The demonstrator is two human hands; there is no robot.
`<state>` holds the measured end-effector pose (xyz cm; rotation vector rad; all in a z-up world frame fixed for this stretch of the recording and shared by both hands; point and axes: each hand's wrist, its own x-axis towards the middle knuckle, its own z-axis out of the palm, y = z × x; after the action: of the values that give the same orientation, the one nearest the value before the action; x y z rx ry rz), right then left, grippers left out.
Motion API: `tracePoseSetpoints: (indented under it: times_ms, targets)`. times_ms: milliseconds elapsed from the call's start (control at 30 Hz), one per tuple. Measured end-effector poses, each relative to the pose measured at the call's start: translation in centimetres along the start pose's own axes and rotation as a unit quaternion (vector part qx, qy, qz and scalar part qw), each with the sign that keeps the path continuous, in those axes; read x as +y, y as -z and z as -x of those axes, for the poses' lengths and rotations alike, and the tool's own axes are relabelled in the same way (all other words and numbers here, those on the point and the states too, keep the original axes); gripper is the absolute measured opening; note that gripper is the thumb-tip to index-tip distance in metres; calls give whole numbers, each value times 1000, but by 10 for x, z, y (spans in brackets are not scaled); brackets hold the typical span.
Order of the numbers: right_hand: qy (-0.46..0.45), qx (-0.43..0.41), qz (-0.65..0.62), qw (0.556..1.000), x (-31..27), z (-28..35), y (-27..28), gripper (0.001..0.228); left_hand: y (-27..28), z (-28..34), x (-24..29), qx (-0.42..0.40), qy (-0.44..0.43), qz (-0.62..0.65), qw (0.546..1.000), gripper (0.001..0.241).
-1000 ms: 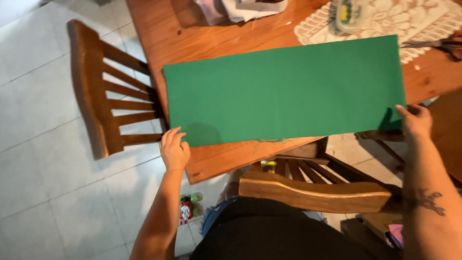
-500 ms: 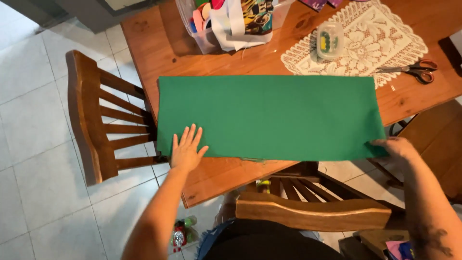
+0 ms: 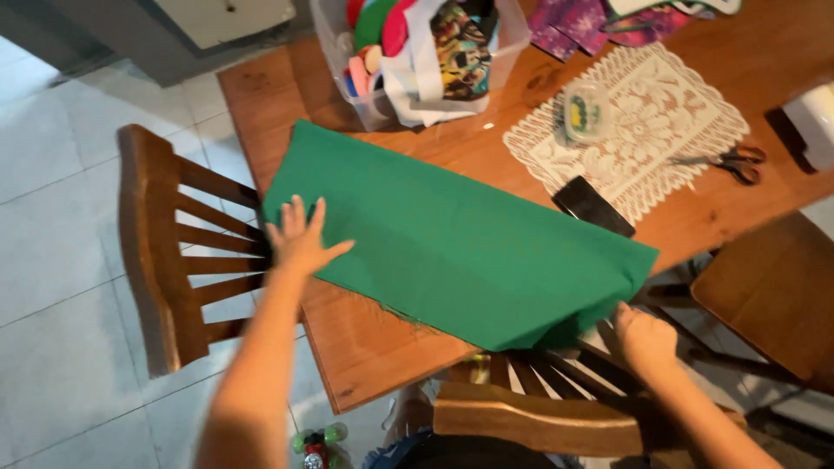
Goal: Unfolding a large piece of green fabric on a table and cutting it into smaller rectangular sections using scissors.
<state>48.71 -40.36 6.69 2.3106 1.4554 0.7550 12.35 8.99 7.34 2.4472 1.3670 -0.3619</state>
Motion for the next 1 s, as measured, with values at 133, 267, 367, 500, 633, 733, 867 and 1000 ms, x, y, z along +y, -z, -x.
tracePoseSetpoints:
  times_ms: [133, 267, 367, 500, 633, 733, 867, 1000]
  targets:
    - [175, -142, -249, 942, -55, -57, -17, 61, -69, 15, 90, 64, 145, 195, 968, 85]
    - [249, -247, -270, 896, -108, -90, -5, 76, -95, 16, 106, 84, 170, 128, 974, 76]
    - [261, -284, -260, 885, -133, -92, -4, 71, -84, 4, 86, 89, 156, 97, 979, 70]
    - [226, -288, -269, 891, -172, -114, 33, 73, -69, -28, 55, 110, 110, 45, 987, 64]
    - [194, -326, -275, 883, -225, -140, 67, 75, -61, -71, 13, 138, 61, 28, 988, 60]
    - [178, -359, -282, 872, -258, -159, 96, 73, -57, -107, -15, 139, 29, -2, 990, 58]
    - [198, -360, -299, 861, -286, -167, 117, 73, -44, -126, -36, 123, 6, 8, 992, 57]
    - [174, -354, -420, 818, -279, -167, 127, 63, -25, -148, -57, 82, -23, 3, 996, 57]
